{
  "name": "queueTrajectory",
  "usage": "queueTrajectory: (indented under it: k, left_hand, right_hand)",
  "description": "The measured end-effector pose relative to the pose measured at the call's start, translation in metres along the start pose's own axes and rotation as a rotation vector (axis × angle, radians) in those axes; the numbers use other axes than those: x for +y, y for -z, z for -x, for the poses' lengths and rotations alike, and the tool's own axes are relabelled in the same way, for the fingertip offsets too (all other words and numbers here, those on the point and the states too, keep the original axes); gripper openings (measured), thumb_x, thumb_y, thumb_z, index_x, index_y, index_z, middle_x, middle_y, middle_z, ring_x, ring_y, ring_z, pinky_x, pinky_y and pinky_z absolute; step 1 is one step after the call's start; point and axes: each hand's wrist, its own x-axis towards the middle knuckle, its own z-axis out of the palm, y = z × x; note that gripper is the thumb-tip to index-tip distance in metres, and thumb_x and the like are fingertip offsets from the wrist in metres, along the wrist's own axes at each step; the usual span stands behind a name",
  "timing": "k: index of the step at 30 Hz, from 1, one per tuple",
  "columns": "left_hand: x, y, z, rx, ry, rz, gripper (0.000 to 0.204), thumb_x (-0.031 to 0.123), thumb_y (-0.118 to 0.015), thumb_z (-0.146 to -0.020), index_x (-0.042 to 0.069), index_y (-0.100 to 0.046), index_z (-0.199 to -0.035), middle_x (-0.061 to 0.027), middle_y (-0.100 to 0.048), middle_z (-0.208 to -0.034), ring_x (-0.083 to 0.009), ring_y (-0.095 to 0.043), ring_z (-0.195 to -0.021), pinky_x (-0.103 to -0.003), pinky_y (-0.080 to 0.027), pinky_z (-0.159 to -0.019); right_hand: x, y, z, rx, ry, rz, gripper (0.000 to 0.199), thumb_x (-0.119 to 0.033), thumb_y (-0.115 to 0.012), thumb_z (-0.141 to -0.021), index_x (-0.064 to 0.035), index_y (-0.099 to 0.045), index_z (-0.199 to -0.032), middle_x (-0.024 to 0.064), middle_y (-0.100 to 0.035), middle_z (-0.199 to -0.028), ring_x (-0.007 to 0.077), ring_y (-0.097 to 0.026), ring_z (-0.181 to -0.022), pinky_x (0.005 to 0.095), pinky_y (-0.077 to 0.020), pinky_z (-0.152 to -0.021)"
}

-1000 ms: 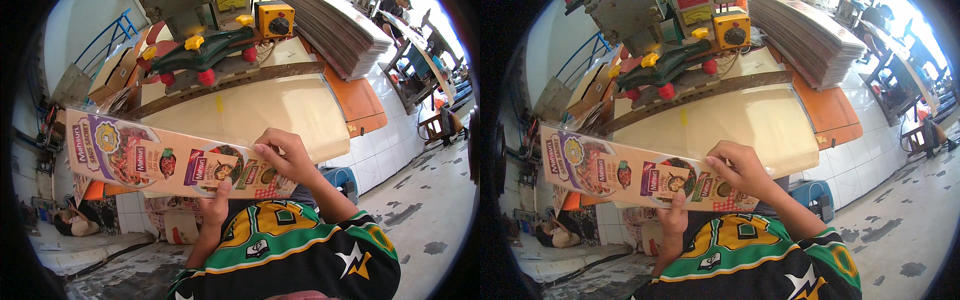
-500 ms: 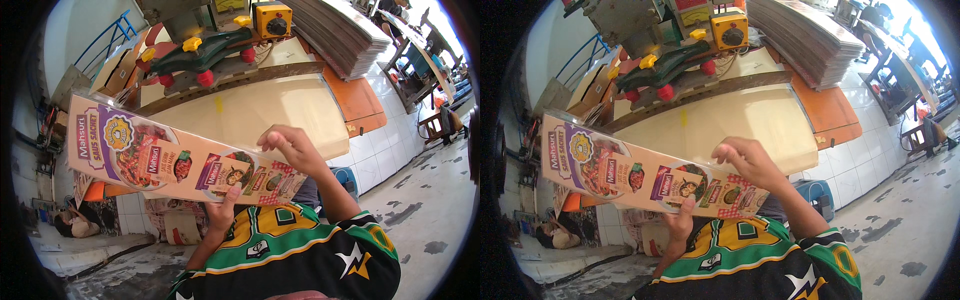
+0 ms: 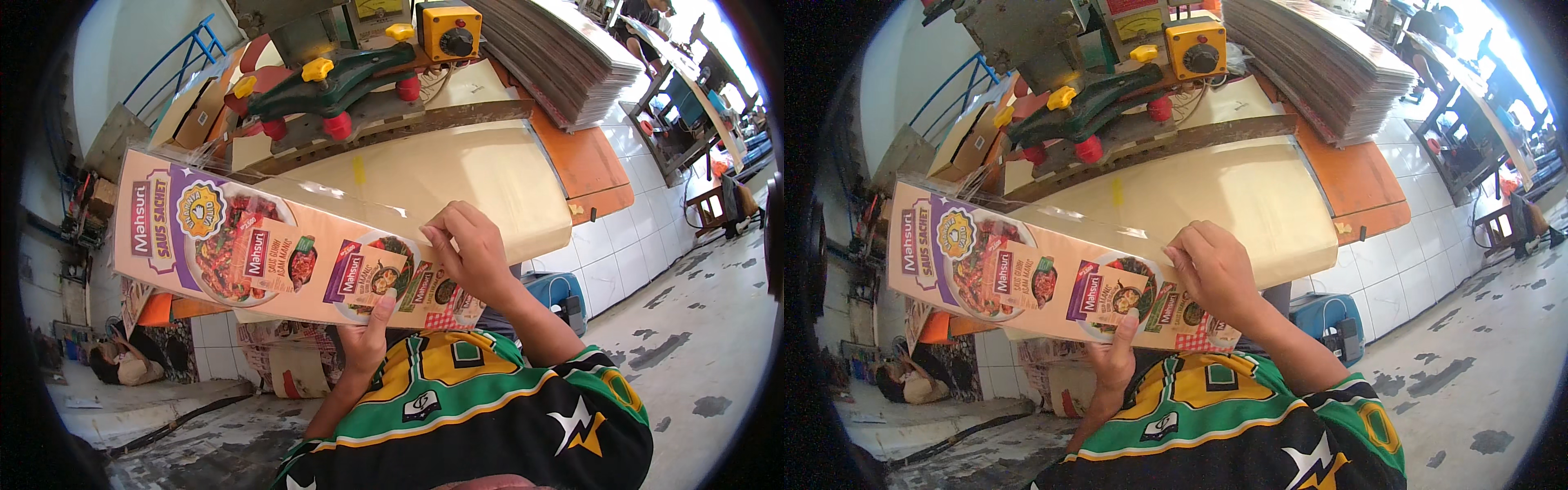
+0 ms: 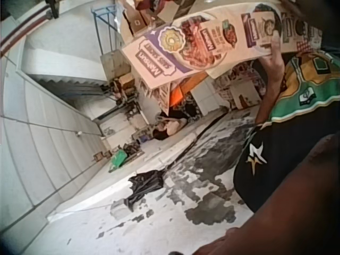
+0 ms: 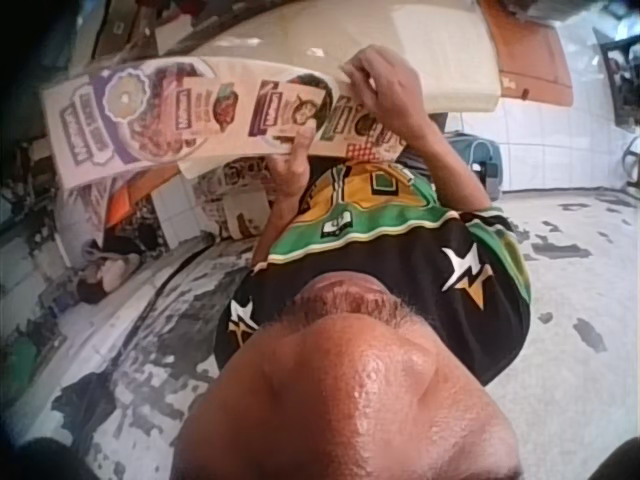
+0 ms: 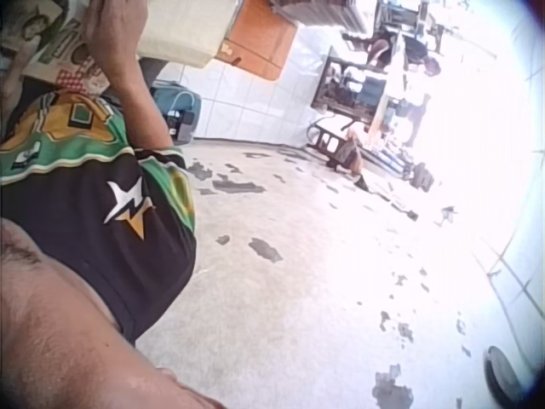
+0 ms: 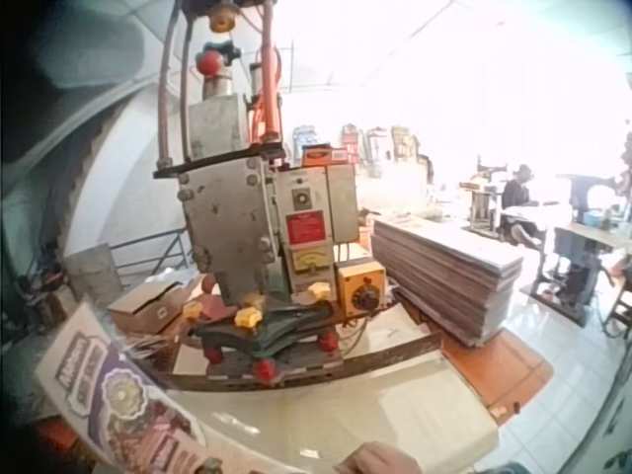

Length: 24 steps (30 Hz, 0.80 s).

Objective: The person picks up a strip of printed plastic labels, positions it under a heat-sealing machine, presses the machine down to seal the edges, and then stacks the finished bag onto a pile.

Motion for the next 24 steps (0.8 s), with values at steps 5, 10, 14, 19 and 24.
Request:
queueTrajectory:
  k: [5,10,14,19,24]
  left_hand:
    - [0.006,-0.005,0.000,0.004,-0.019,-0.025,0.037,0.000,-0.066,-0.095,-0.004,-0.053,-0.129,-0.0109,-0.064,-0.122,-0.0180,-0.062,-0.110,-0.032,-0.050,-0.097]
    - [-0.003,0.007,0.001,-0.051,0.012,-0.058,0.045,0.002,-0.065,-0.095,-0.003,-0.048,-0.136,-0.0125,-0.059,-0.130,-0.0204,-0.058,-0.118,-0.036,-0.046,-0.104]
    - [0.002,0.002,-0.005,-0.015,-0.027,-0.032,0.048,0.000,-0.064,-0.094,-0.002,-0.045,-0.139,-0.0125,-0.058,-0.131,-0.0210,-0.058,-0.118,-0.036,-0.048,-0.102]
    - [-0.008,-0.003,-0.005,0.055,-0.076,0.128,0.054,-0.003,-0.062,-0.093,0.000,-0.040,-0.143,-0.0125,-0.054,-0.134,-0.0226,-0.057,-0.121,-0.039,-0.050,-0.105]
    - [-0.007,-0.007,-0.008,0.072,-0.053,0.186,0.048,0.001,-0.066,-0.094,-0.001,-0.045,-0.138,-0.0112,-0.058,-0.130,-0.0191,-0.058,-0.118,-0.034,-0.047,-0.103]
  right_hand:
    - [0.008,0.002,-0.007,0.144,0.052,0.241,0.012,-0.008,-0.070,-0.087,-0.0042,-0.059,-0.085,0.0114,-0.055,-0.079,0.0312,-0.057,-0.074,0.0437,-0.0470,-0.066]
    - [0.007,0.007,-0.014,0.176,0.096,0.319,0.010,-0.008,-0.070,-0.087,-0.0051,-0.061,-0.084,0.0095,-0.057,-0.078,0.0300,-0.058,-0.073,0.0411,-0.0469,-0.065]
    - [0.010,0.014,-0.018,0.082,-0.038,0.061,0.013,-0.013,-0.070,-0.092,-0.0036,-0.064,-0.084,0.0082,-0.061,-0.075,0.0242,-0.060,-0.068,0.0349,-0.0463,-0.061]
    - [0.029,0.036,-0.005,-0.349,-0.328,-0.442,0.020,-0.021,-0.068,-0.098,-0.0020,-0.069,-0.092,0.0028,-0.066,-0.075,0.0101,-0.056,-0.065,0.0275,-0.0443,-0.059]
    - [0.017,0.038,0.002,-0.316,-0.267,-0.508,0.022,-0.022,-0.066,-0.099,-0.0013,-0.069,-0.092,0.0008,-0.066,-0.075,0.0076,-0.055,-0.066,0.0249,-0.0444,-0.061]
